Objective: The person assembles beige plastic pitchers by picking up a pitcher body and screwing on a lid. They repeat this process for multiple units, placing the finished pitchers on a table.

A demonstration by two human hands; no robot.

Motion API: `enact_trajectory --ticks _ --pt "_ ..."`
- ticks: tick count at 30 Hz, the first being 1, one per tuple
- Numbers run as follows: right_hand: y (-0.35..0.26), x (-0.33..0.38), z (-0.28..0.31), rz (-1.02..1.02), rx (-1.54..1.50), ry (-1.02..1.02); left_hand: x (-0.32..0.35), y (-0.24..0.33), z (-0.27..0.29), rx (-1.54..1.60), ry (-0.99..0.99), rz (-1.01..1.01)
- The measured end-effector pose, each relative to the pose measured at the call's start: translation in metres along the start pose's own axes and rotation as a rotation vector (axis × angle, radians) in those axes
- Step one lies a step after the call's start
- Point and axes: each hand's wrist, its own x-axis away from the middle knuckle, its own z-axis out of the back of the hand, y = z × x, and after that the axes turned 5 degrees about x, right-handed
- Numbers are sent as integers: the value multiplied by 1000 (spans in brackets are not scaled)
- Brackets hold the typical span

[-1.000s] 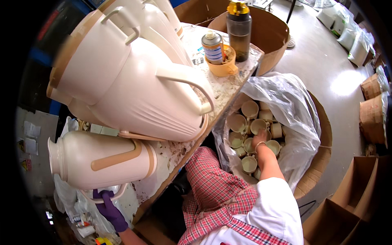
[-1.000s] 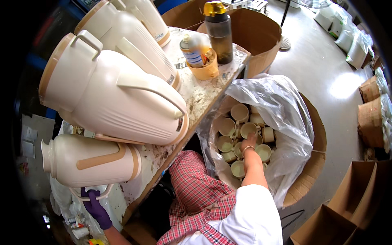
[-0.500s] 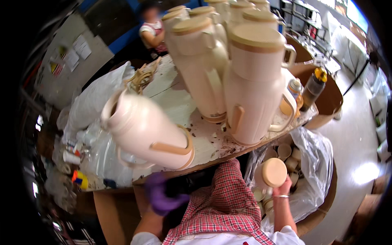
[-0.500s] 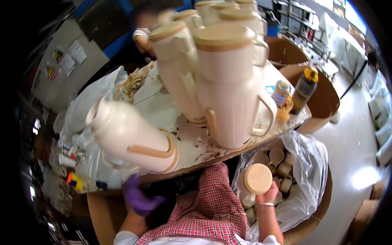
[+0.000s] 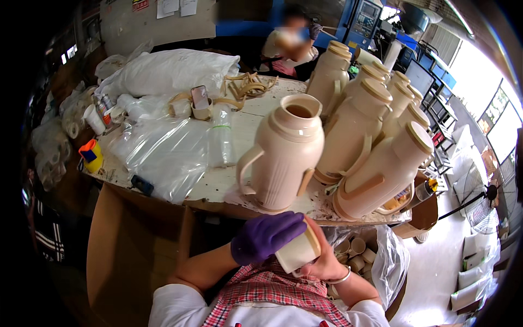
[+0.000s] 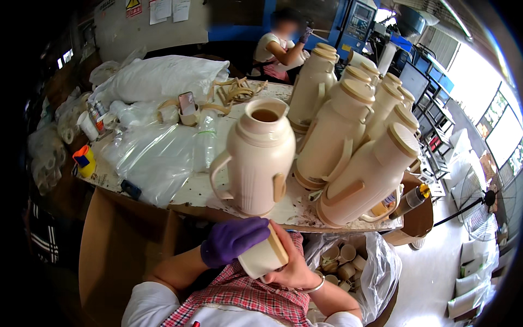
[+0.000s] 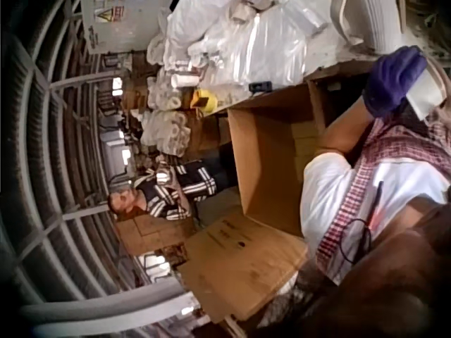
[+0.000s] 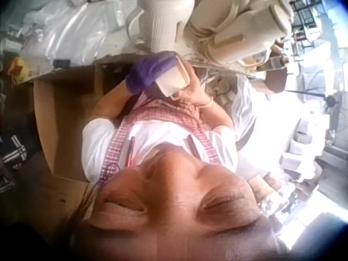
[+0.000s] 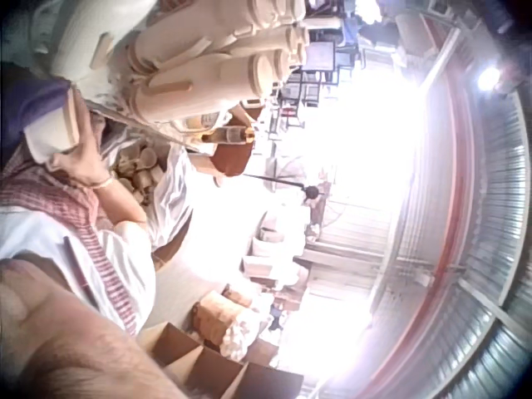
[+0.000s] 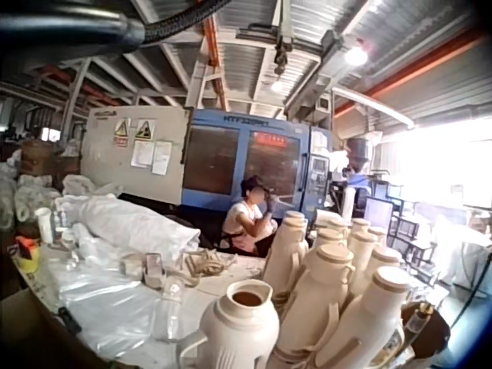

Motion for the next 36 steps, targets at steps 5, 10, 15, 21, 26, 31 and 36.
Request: enact_trajectory --ticks 5,10,15,21,26,31,36 --pt "-52 -50 31 82 194 -197 -4 -23 14 270 149 -1" --pt "-155 -144 65 559 1024 455 -18 -75 19 45 486 523" --pt "-182 -235 73 -143 1268 309 2 -69 -26 262 328 817" --pt "-163 -242 49 -192 1432 252 -3 -48 -48 296 318 778" --pt "-152 -242 46 -117 1407 271 -5 -47 -52 319 280 762" --pt "-149 -237 45 -144 1507 293 -8 -43 -51 317 190 786" --pt "-147 -242 49 -225 1372 216 -8 -44 -49 419 292 761"
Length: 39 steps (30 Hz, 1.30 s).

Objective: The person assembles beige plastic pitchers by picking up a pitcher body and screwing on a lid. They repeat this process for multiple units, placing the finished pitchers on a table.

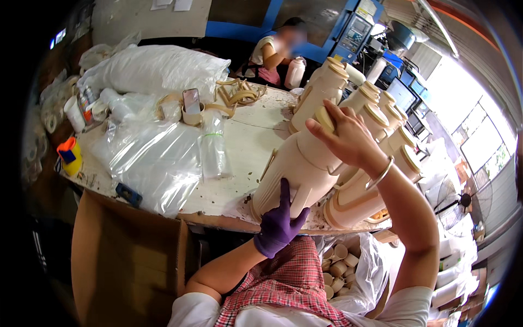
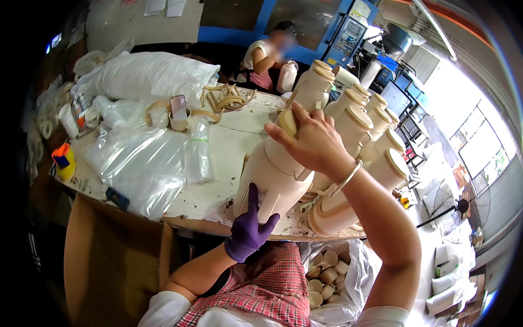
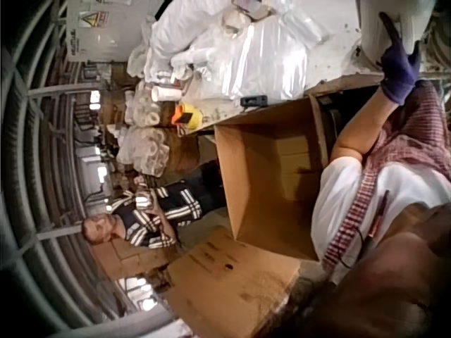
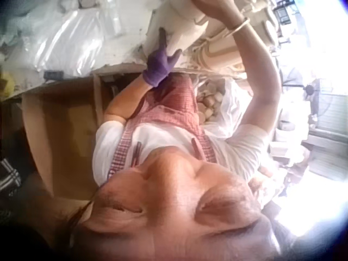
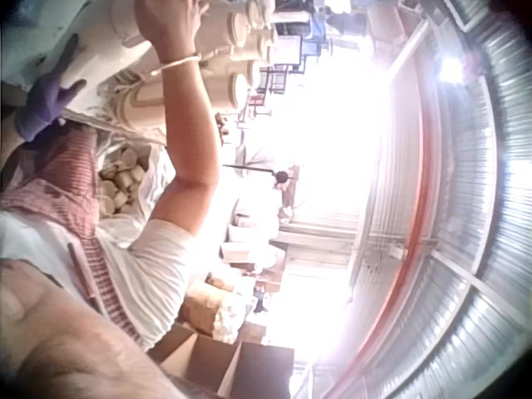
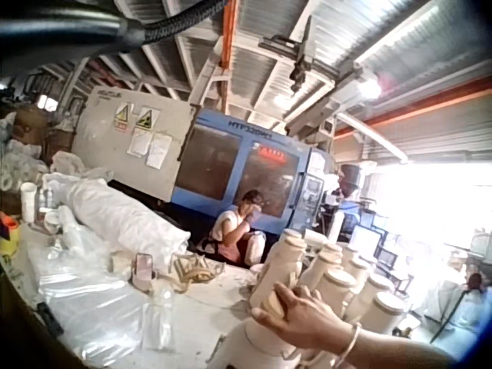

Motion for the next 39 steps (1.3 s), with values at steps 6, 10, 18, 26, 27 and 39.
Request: enact_trajectory --ticks 6,10,18,26,27,39 --pt "-3 18 41 738 351 197 -13 -20 46 28 7 20" --pt "-10 14 38 1047 183 -25 -22 -27 68 39 -48 10" --pt "-24 5 13 741 106 -47 -7 -19 48 24 112 -65" --pt "-41 -18 10 305 96 -290 8 -4 40 -5 55 42" --pt "-33 -19 22 401 6 -319 4 -6 52 -8 -12 63" --pt "37 20 -47 834 -1596 -744 -31 -52 114 360 -393 153"
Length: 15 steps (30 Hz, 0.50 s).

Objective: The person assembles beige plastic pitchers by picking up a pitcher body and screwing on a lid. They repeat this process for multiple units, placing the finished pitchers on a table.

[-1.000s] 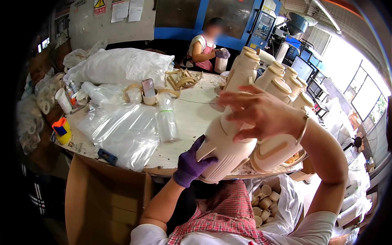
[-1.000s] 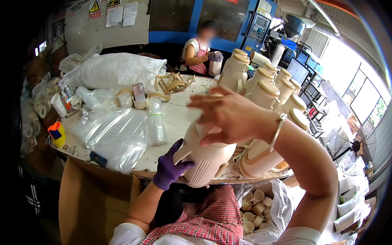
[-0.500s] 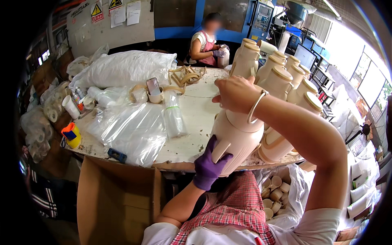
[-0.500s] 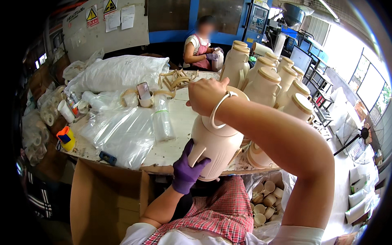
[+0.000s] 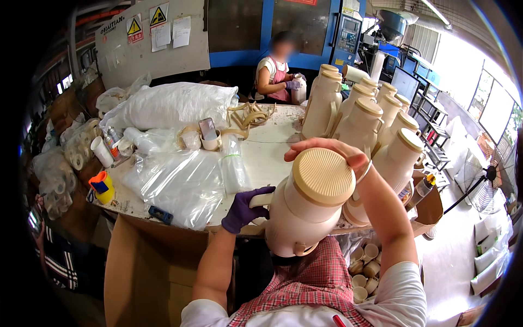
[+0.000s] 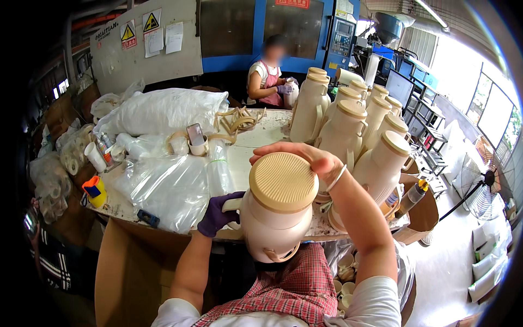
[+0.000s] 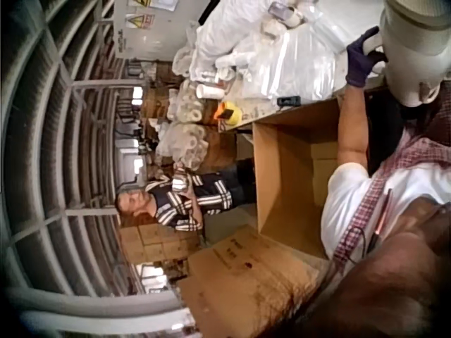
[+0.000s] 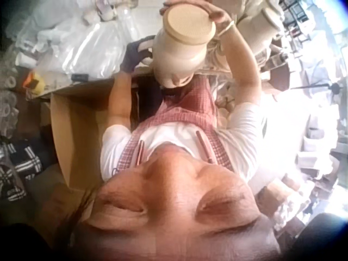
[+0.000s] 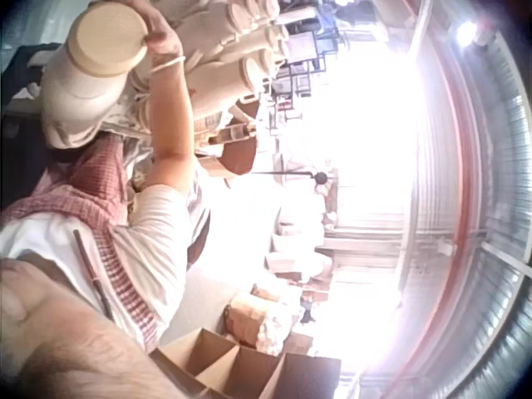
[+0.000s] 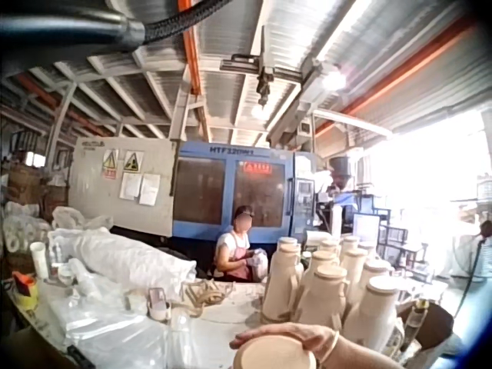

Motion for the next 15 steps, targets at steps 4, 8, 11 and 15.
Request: enact_trajectory --ticks 4,8,11,15 --pt "5 22 5 -69 -224 76 3 13 -6 77 23 138" --pt "-10 43 1 -93 246 224 -3 -1 -18 -124 106 -11" --pt "-10 44 -3 -106 608 434 12 10 -36 -3 410 -6" --pt "1 45 -27 -107 933 942 27 38 -108 -98 523 148"
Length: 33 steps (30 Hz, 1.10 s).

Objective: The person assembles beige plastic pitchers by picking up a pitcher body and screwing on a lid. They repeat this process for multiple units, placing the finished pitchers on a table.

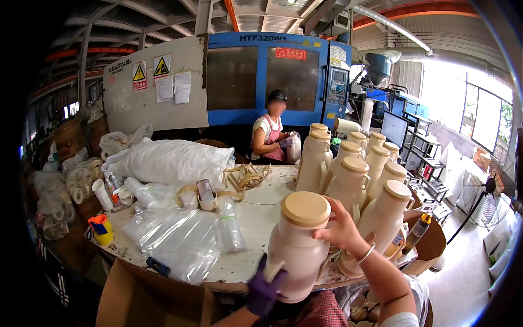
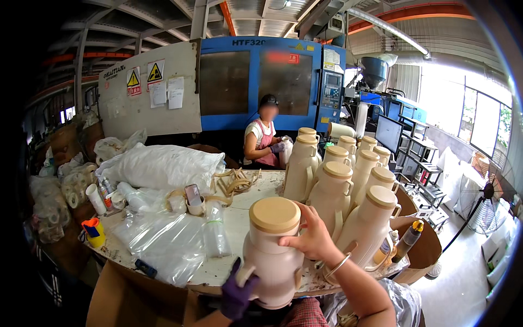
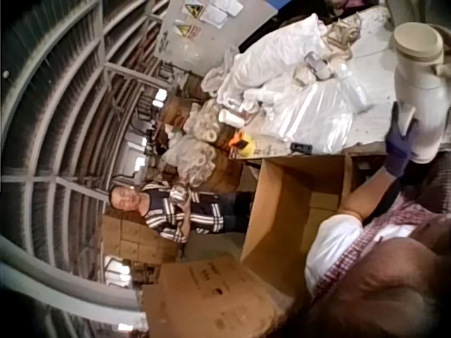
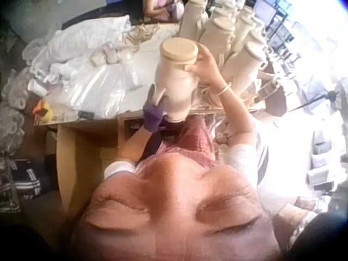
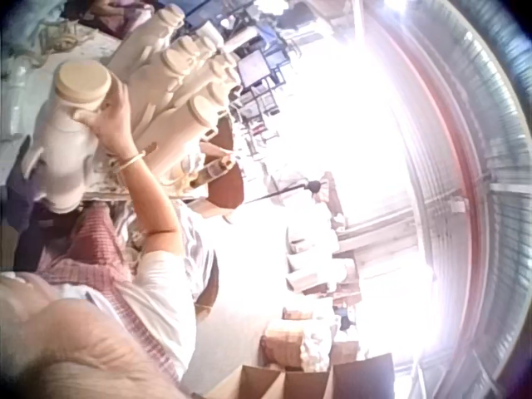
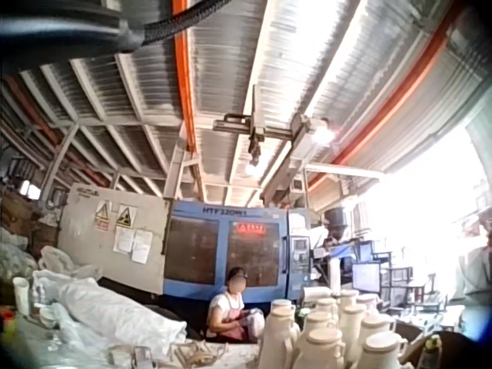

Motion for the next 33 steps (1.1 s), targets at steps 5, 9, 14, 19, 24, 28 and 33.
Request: enact_trajectory --ticks 5,9,14,19,24,28,33 --pt "-7 15 -30 31 721 522 36 -6 -101 -325 -259 -288" --pt "-54 13 -53 -15 901 465 19 -31 -157 22 -331 -260" --pt "-78 30 -69 77 923 371 29 -27 -111 52 -259 -317" --pt "-101 44 -84 202 827 297 57 -11 -68 73 -195 -352" --pt "-110 48 -86 134 691 150 67 1 -37 -94 -149 -500" --pt "-86 62 -71 314 452 254 21 -20 -23 -251 -289 -739" --pt "-23 103 -59 151 479 162 -45 -37 -16 -181 -236 -743"
